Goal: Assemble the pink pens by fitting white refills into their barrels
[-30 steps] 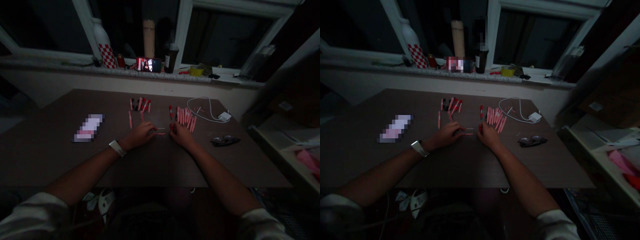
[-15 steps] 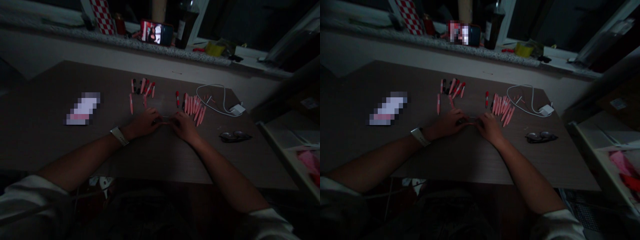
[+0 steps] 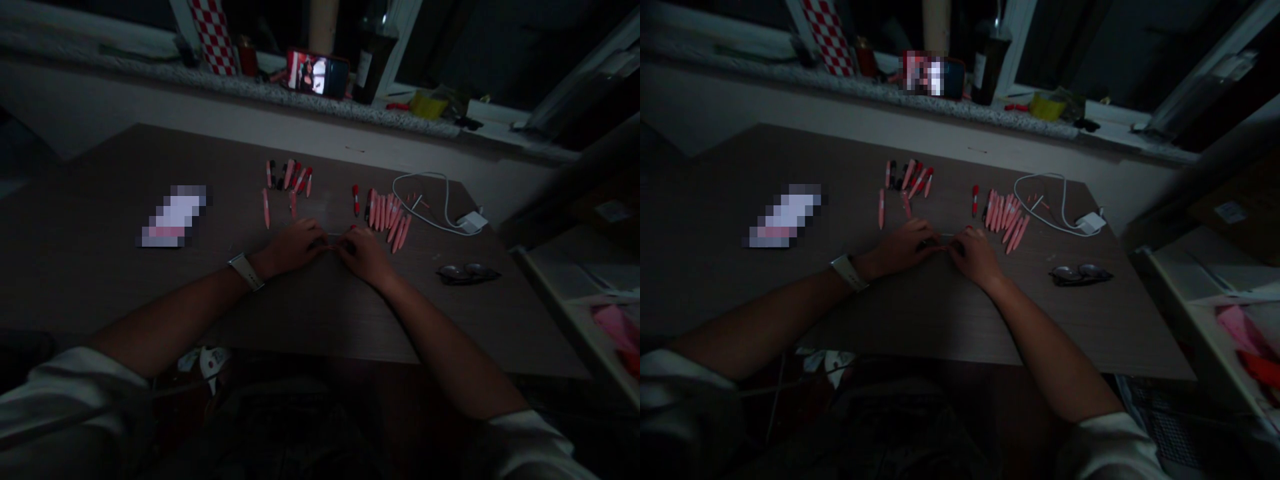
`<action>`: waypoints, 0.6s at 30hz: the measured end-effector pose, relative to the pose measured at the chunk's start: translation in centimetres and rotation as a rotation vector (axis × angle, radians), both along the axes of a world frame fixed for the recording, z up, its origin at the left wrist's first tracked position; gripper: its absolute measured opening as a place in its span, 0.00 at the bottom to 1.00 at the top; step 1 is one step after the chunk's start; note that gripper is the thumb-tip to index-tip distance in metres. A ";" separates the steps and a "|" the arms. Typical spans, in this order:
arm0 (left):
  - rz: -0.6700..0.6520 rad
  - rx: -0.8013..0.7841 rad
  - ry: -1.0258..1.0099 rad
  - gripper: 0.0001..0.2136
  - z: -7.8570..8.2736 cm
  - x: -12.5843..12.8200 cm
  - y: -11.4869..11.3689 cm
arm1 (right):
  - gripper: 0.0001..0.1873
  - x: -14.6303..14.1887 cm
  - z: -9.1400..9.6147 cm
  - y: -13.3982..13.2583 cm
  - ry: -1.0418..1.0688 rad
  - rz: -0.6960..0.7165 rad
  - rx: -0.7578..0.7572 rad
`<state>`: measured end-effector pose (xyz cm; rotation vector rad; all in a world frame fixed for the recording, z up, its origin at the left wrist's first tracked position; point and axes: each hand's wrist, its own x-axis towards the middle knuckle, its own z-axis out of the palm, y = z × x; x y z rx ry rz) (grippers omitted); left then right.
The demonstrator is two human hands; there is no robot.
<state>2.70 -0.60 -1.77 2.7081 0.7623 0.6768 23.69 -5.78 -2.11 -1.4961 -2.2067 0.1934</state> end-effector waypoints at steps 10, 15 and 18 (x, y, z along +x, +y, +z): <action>0.036 0.062 0.013 0.08 -0.1 0.0 0.1 | 0.04 -0.1 -0.4 0.1 0.072 0.018 0.078; 0.054 0.046 -0.020 0.07 -0.1 -0.3 0.2 | 0.04 -0.1 -0.6 0.3 0.089 0.008 0.091; 0.066 0.029 -0.030 0.08 -0.2 -0.4 0.4 | 0.05 -0.1 -0.4 0.2 0.091 0.007 0.087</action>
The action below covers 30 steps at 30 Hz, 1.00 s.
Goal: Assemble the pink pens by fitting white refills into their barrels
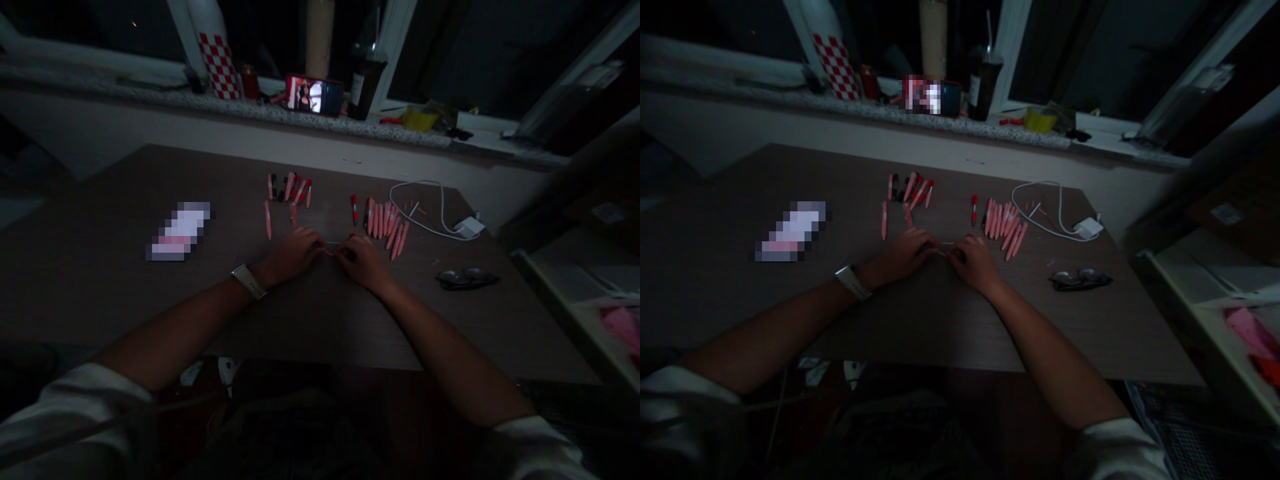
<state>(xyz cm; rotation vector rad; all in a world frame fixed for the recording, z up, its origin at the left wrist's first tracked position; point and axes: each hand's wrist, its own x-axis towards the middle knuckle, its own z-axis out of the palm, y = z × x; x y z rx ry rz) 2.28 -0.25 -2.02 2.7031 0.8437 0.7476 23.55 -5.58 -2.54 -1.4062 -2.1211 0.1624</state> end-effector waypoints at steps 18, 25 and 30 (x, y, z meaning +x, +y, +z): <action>0.067 -0.074 -0.077 0.05 0.6 0.0 -0.4 | 0.08 0.1 -0.2 0.1 0.011 0.022 -0.001; 0.061 -0.098 -0.099 0.05 0.7 -0.1 -0.7 | 0.09 0.1 -0.3 -0.1 0.027 0.047 0.001; 0.057 -0.080 -0.114 0.05 0.6 -0.2 -0.6 | 0.10 0.2 -0.5 -0.1 0.050 0.049 -0.005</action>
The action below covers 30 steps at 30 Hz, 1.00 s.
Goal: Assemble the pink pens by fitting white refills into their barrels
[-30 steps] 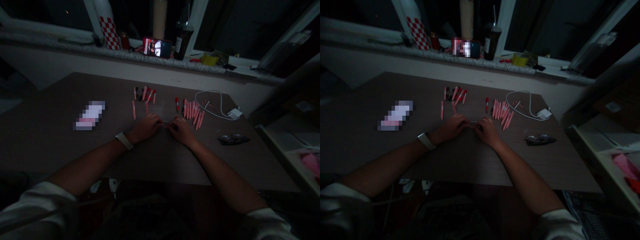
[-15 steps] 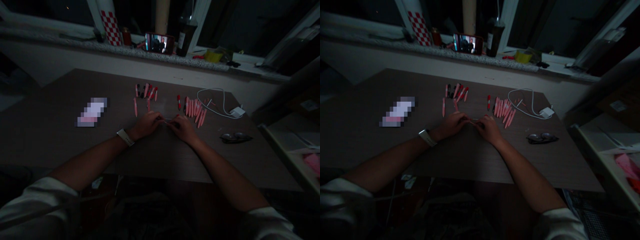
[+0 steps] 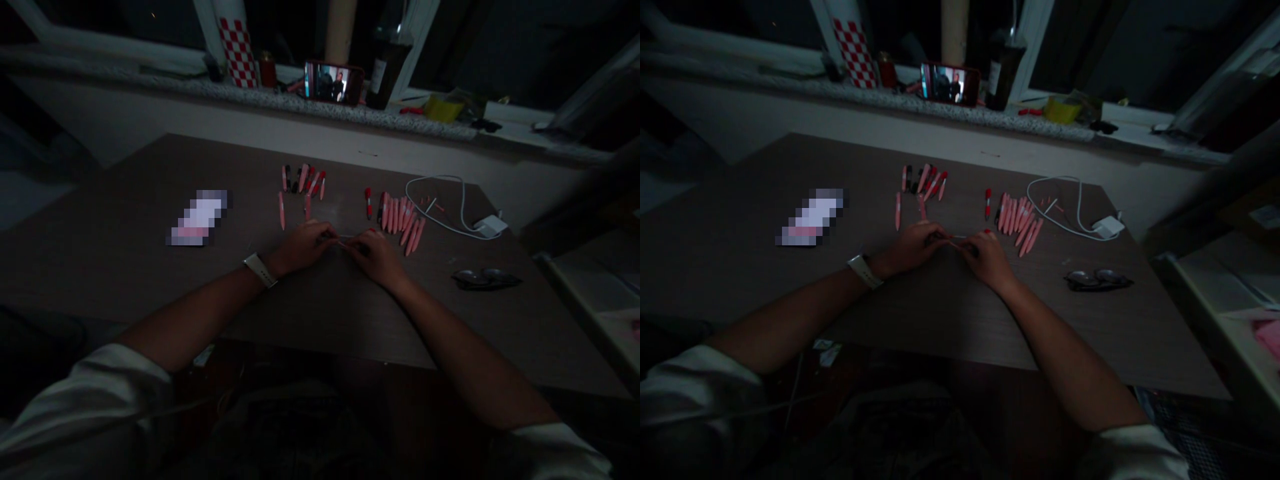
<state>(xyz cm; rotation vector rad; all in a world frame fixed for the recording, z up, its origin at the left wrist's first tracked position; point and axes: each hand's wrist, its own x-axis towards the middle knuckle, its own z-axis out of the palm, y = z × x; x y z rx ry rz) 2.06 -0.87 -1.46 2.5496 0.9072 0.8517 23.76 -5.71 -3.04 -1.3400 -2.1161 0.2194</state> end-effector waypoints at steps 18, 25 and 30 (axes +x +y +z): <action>-0.099 -0.035 -0.033 0.10 -1.0 0.3 -0.3 | 0.12 0.0 0.6 -0.6 -0.014 -0.057 -0.008; -0.125 -0.035 -0.012 0.11 -1.1 0.4 -0.3 | 0.13 0.4 0.0 -0.5 -0.014 -0.064 0.009; -0.142 0.002 -0.015 0.10 -0.9 0.5 -0.3 | 0.12 0.4 0.0 -0.7 -0.023 -0.088 -0.001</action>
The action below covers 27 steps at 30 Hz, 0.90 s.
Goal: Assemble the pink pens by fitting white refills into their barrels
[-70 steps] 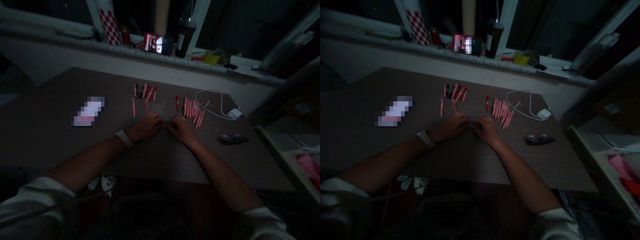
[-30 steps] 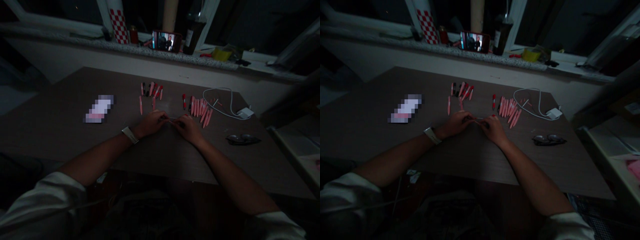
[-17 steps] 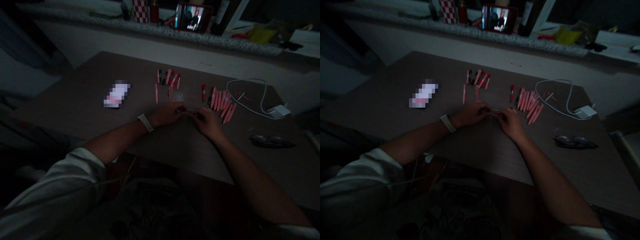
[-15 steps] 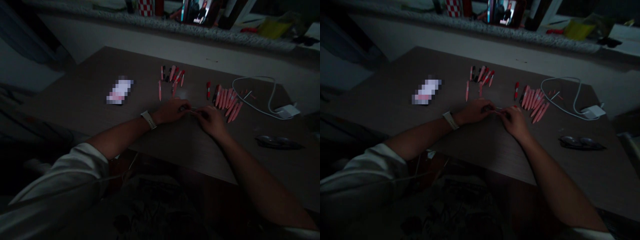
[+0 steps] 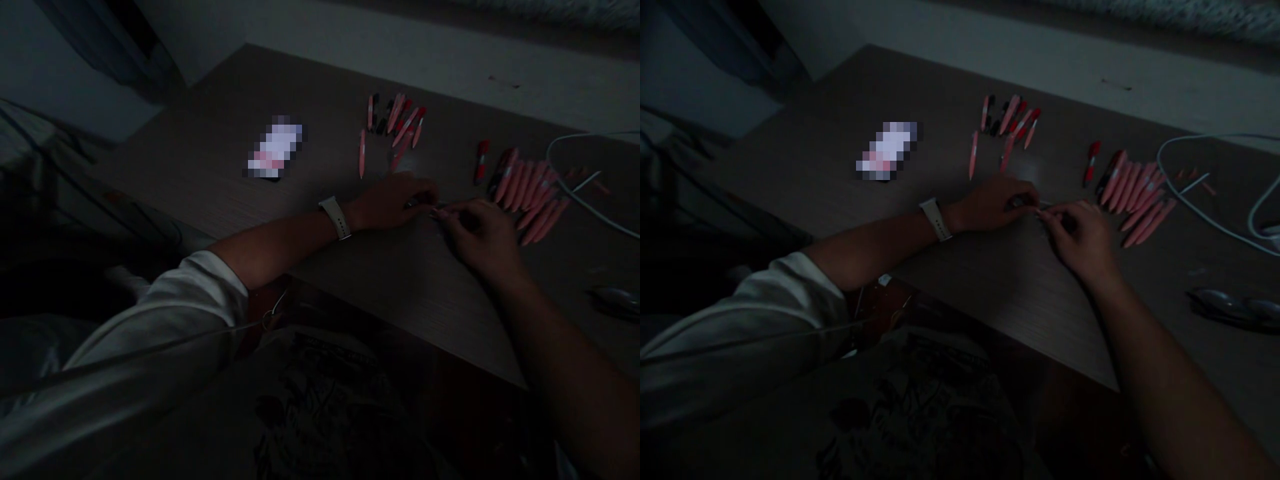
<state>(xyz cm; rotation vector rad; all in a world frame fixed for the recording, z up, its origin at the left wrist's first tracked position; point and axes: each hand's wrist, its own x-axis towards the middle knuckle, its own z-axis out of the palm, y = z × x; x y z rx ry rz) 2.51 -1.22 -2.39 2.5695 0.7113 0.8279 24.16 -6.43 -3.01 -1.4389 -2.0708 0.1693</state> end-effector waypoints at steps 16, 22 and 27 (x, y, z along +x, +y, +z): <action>-0.029 0.044 -0.084 0.09 -0.6 0.2 0.3 | 0.13 0.3 -0.6 0.1 0.023 -0.063 0.008; -0.023 0.037 -0.074 0.07 -0.7 0.3 0.3 | 0.12 0.0 -0.1 -0.3 0.034 -0.065 -0.048; -0.021 0.045 -0.068 0.08 -0.6 0.2 0.3 | 0.10 -0.2 0.2 -0.4 0.049 -0.064 -0.056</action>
